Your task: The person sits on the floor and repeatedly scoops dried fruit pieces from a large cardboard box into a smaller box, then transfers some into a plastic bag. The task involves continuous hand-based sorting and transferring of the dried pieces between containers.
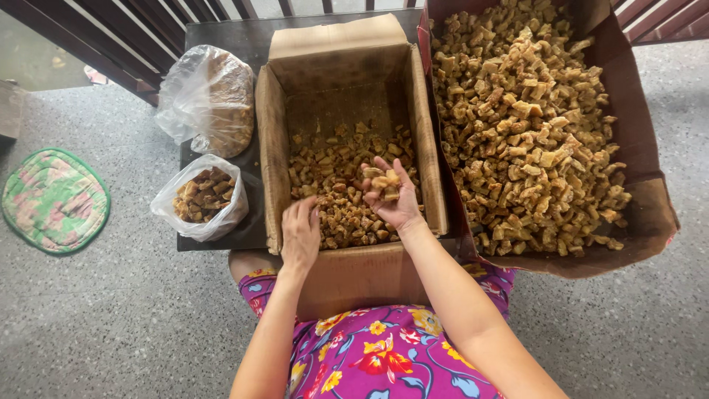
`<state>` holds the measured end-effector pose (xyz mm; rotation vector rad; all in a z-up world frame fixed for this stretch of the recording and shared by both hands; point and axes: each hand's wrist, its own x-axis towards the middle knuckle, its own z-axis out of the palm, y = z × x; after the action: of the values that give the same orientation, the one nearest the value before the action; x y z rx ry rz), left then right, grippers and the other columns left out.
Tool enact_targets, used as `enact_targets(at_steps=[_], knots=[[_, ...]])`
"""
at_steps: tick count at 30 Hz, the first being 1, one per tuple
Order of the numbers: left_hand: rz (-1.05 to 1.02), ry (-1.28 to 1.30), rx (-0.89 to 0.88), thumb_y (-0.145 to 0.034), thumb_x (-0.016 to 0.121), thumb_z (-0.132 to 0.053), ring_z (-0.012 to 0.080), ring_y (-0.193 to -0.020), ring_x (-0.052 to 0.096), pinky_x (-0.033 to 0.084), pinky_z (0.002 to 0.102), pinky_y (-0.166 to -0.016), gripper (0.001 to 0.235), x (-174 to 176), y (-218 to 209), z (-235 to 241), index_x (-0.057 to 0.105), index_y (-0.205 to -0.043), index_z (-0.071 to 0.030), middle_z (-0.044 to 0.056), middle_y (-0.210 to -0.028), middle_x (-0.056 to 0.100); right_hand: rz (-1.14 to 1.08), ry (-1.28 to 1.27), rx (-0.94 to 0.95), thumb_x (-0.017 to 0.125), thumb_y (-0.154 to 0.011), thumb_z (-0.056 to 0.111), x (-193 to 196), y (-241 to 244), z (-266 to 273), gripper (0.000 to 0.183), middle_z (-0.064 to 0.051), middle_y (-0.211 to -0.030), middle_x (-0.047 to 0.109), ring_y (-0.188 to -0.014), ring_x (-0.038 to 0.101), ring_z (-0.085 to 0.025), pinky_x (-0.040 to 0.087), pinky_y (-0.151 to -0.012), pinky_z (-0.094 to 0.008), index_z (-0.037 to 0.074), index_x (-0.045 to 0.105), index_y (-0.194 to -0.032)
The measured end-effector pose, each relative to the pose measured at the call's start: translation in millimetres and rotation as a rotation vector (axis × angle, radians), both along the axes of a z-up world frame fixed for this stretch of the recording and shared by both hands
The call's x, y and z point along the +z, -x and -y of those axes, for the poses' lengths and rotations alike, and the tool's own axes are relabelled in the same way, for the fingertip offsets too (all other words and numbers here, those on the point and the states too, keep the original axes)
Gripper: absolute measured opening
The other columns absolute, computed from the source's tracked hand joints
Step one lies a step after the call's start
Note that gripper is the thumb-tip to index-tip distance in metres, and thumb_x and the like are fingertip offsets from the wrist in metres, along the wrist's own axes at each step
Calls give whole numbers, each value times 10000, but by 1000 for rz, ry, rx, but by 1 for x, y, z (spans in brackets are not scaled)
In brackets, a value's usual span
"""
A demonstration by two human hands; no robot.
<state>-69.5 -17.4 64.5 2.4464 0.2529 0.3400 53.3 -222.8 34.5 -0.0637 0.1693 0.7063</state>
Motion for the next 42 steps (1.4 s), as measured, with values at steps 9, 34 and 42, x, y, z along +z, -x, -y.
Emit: enact_targets(at_steps=[9,34,42], knots=[[45,55,-23,-1022,591,-105,319,-1101,625,514,434,-959,229,-3,-1,0,652,-1233,-39,137,-1131,708,78,423,-320,684,-1008,354,49,-22,76,241,-103,-1109,672,-817,643,-170,585,-601,-263,116,656,-1027],[35,219,60,-992,569,-9,415,-1305,529,475,482,-1096,448,-60,-159,-70,509,-1433,-49,244,-1415,513,1336,1840,111,600,-991,91,21,-136,3,329,-175,-1302,678,-1189,648,-318,529,-1040,-420,93,645,-1317],[-431,-115,-66,-901,569,13,503,-1392,385,396,523,-1133,601,-124,-219,-76,538,-1446,-239,228,-1543,409,1519,2121,571,693,-895,169,-54,-181,-39,590,-248,-1376,523,-1213,556,-428,495,-1013,-490,173,504,-1454]])
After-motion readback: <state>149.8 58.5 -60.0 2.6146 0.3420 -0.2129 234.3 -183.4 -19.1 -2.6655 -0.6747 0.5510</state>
